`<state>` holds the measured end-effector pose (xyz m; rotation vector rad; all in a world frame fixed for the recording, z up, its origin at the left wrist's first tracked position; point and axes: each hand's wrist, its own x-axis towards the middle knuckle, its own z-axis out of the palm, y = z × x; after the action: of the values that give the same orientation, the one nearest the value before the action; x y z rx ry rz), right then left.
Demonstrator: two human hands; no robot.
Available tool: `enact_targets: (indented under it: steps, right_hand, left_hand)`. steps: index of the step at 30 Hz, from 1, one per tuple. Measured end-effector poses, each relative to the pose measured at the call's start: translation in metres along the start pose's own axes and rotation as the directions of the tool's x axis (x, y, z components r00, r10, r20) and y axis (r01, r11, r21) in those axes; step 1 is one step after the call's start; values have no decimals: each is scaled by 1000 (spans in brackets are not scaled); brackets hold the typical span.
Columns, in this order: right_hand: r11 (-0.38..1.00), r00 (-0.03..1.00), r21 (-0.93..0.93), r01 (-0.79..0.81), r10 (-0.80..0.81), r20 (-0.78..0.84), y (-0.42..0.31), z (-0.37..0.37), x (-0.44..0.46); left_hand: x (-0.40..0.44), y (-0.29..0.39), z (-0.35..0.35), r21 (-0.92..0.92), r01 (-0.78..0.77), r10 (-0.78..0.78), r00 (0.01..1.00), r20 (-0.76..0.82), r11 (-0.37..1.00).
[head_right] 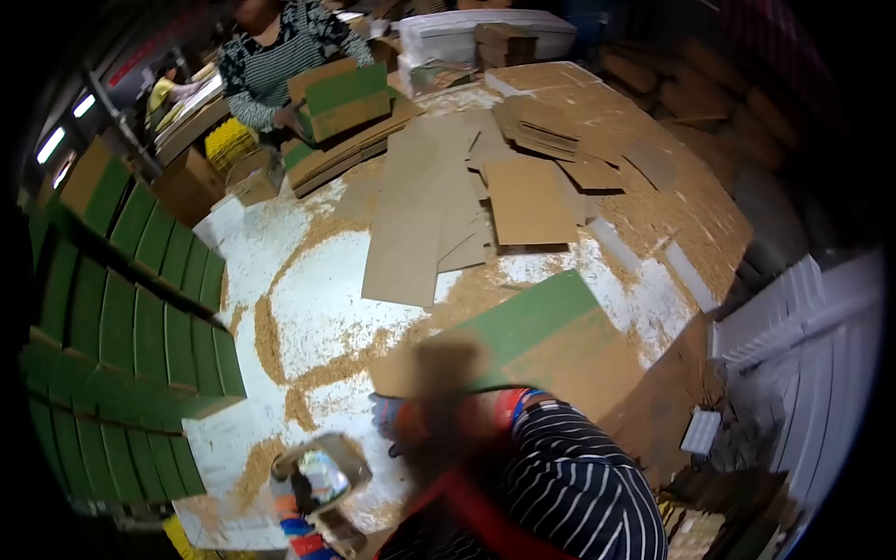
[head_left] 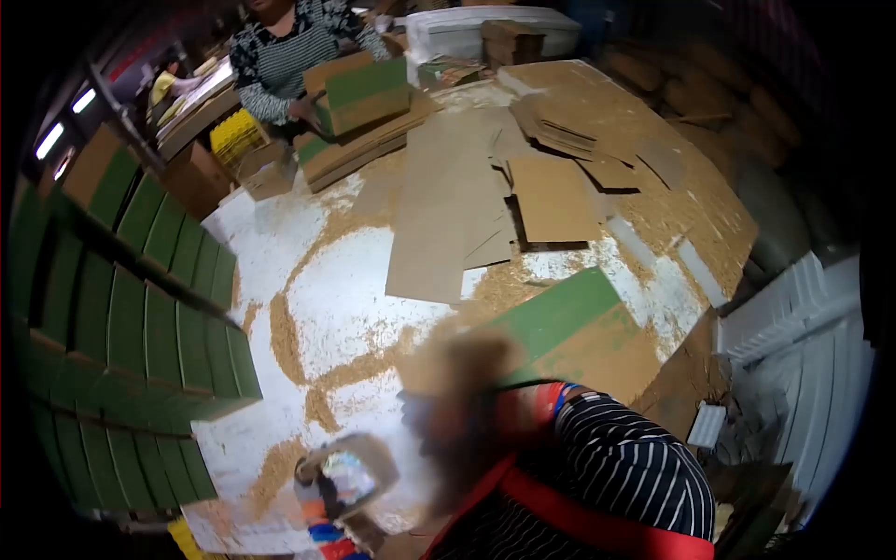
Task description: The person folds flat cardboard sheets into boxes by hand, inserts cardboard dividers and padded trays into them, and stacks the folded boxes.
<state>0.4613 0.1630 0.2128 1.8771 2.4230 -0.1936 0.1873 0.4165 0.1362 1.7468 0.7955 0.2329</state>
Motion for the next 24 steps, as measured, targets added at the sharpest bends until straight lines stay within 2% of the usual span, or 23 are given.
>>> enact_targets:
  steps: [2, 3, 4, 5, 6, 7, 8, 9, 10, 11, 12, 13, 14, 15, 16, 17, 18, 19, 20, 21, 22, 23, 24]
  right_hand:
    - [996, 965, 60, 67, -49, -257, 22, 50, -31]
    - [955, 947, 287, 78, 18, -320, 33, 62, -48]
    - [970, 980, 241, 12, 37, -196, 40, 11, -82]
    - [974, 969, 224, 36, 21, -247, 52, 53, -86]
    - [982, 977, 188, 25, 15, -211, 61, 48, -105]
    - [980, 977, 195, 49, -7, -213, 72, 52, -118]
    - [951, 956, 305, 43, 49, -289, 81, 39, -135]
    - [909, 881, 410, 78, 129, -456, 91, 23, -155]
    - [850, 777, 511, 125, 236, -583, 97, 9, -179]
    - [857, 697, 511, 69, 325, -640, 98, -1, -207]
    - [858, 601, 514, 7, 407, -688, 101, -14, -236]
    - [875, 626, 475, -90, 420, -657, 96, -30, -269]
    - [884, 645, 426, -193, 442, -624, 87, -40, -304]
    - [905, 729, 332, -264, 413, -546, 79, -42, -338]
    - [937, 828, 145, -316, 348, -441, 69, -26, -368]
    - [951, 906, -51, -305, 274, -324, 59, -10, -397]
    - [919, 970, -322, -227, 186, -154, 47, 20, -426]
    - [913, 957, -329, -241, 167, -237, 38, 59, -450]
    - [899, 944, -357, -254, 149, -295, 34, 77, -463]
    - [883, 927, -384, -269, 130, -351, 29, 96, -477]
    - [858, 916, -424, -288, 118, -383, 24, 102, -486]
    - [842, 783, 123, -525, 534, -319, 16, 119, -497]
    - [893, 785, 159, -421, 447, -429, 31, 145, -517]
  left_hand:
    - [-8, 39, 66, -48, 40, -50, 974, -222, 998]
    - [-7, 66, 90, -96, 269, -281, 951, -132, 958]
    - [-7, 67, 114, -30, 113, -116, 984, -136, 993]
    - [-6, 53, 135, 35, 67, -60, 982, -179, 997]
    - [-10, 56, 161, 67, 50, -35, 979, -202, 996]
    - [-16, 64, 186, -94, 82, -100, 974, -202, 992]
    - [-20, 62, 204, -141, 0, -25, 984, -177, 990]
    - [-29, 83, 222, -146, 3, -25, 989, -149, 989]
    - [-30, 76, 228, -44, -25, 19, 991, -133, 999]
    - [-42, 96, 243, -171, 131, -154, 980, -128, 976]
    - [-50, 123, 257, 182, 232, -164, 931, -325, 956]
    - [-56, 153, 271, 479, 373, -105, 862, -497, 794]
    - [-64, 181, 281, 582, 317, 31, 860, -509, 749]
    - [-72, 204, 290, 679, 268, 164, 850, -501, 683]
    - [-80, 218, 301, 700, 218, 216, 853, -476, 681]
    - [-86, 232, 311, 738, 295, 166, 861, -480, 607]
    - [-87, 230, 316, 717, 387, 119, 831, -544, 579]
    - [-85, 219, 316, 687, 476, 73, 791, -607, 550]
    - [-83, 205, 310, 570, 544, -48, 748, -662, 616]
    - [-84, 183, 308, 454, 568, -48, 658, -751, 687]
    - [-84, 156, 297, 344, 566, -182, 675, -715, 749]
    - [-86, 140, 286, 226, 558, -300, 694, -654, 799]
    - [-89, 142, 280, 251, 557, -310, 721, -620, 792]
